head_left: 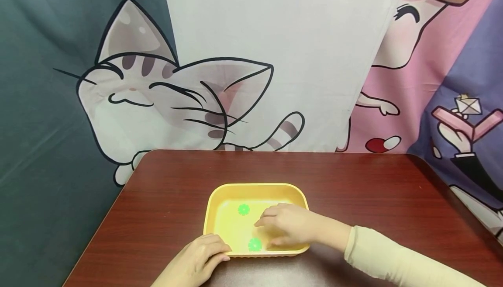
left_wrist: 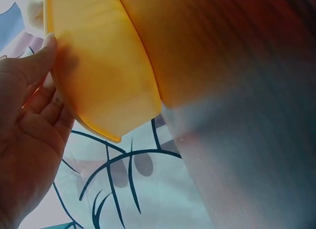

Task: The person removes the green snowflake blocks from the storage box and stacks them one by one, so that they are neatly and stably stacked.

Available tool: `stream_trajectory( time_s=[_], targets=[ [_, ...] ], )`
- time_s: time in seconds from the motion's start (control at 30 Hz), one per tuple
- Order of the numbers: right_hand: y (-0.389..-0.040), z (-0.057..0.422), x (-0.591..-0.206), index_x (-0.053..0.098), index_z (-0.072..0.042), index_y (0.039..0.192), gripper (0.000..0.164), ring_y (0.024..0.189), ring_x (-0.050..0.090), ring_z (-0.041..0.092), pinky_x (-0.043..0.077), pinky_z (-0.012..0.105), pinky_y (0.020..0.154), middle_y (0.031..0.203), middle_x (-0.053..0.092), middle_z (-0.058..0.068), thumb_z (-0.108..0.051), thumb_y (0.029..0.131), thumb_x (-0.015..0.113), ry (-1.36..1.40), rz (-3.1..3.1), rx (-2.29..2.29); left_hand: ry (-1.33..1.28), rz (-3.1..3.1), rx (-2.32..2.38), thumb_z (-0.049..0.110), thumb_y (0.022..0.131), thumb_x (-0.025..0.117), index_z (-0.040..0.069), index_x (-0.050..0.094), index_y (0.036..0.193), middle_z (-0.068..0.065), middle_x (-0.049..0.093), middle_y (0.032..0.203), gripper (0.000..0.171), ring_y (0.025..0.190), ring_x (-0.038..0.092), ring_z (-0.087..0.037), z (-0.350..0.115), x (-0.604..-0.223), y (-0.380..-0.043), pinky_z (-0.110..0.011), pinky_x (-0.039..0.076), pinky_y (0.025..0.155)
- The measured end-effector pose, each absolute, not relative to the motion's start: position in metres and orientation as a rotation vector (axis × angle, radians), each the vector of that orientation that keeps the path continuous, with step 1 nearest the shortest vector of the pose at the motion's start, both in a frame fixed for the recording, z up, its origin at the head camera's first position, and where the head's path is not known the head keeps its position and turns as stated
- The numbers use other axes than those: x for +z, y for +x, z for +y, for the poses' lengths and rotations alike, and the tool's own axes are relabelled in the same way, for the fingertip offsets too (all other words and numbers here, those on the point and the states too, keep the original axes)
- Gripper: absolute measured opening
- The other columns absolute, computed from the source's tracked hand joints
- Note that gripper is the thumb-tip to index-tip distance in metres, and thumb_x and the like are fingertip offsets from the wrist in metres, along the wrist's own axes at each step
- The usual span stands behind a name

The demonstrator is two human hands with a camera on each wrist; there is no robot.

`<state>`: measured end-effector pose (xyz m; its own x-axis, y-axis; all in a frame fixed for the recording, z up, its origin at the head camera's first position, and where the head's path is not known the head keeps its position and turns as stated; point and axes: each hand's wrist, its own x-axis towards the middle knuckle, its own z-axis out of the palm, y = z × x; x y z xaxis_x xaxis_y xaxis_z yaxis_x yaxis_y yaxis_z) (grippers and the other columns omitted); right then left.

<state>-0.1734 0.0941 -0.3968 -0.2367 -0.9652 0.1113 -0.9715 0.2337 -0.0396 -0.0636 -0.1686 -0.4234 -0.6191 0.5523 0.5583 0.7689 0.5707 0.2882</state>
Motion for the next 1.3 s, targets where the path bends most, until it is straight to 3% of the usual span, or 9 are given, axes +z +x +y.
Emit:
stream_trajectory(
  time_s=[0.4,0.63,1.3],
  targets=[
    [-0.167,0.077,-0.429,0.064,-0.020,0.113,0.028,0.092,0.055,0.003,0.045,0.016,0.082,0.102,0.059,-0.011,-0.028,0.086,0.067,1.968,-2.348,0.144,-1.082,-2.391,-0.733,0.020,0.089,0.064,0.017,0.065,0.083,0.015,0.058,0.081,0.007,0.075,0.052,0.001,-0.167,-0.425,-0.064,-0.009,0.039,0.071],
    [-0.168,0.073,-0.431,0.066,-0.018,0.109,0.030,0.093,0.053,0.003,0.042,0.012,0.084,0.103,0.057,-0.009,-0.027,0.081,0.072,1.950,-2.436,0.278,-1.056,-2.407,-0.757,0.018,0.087,0.066,0.017,0.066,0.082,0.015,0.058,0.081,0.005,0.074,0.051,0.002,-0.167,-0.423,-0.063,-0.007,0.038,0.069],
    [-0.166,0.067,-0.434,0.059,-0.017,0.107,0.029,0.095,0.052,-0.001,0.042,0.011,0.085,0.101,0.057,-0.010,-0.020,0.081,0.072,1.937,-2.598,0.476,-1.078,-2.390,-0.781,0.017,0.086,0.066,0.016,0.065,0.082,0.015,0.058,0.081,0.005,0.074,0.050,0.003,-0.169,-0.425,-0.065,-0.006,0.037,0.069]
  ],
)
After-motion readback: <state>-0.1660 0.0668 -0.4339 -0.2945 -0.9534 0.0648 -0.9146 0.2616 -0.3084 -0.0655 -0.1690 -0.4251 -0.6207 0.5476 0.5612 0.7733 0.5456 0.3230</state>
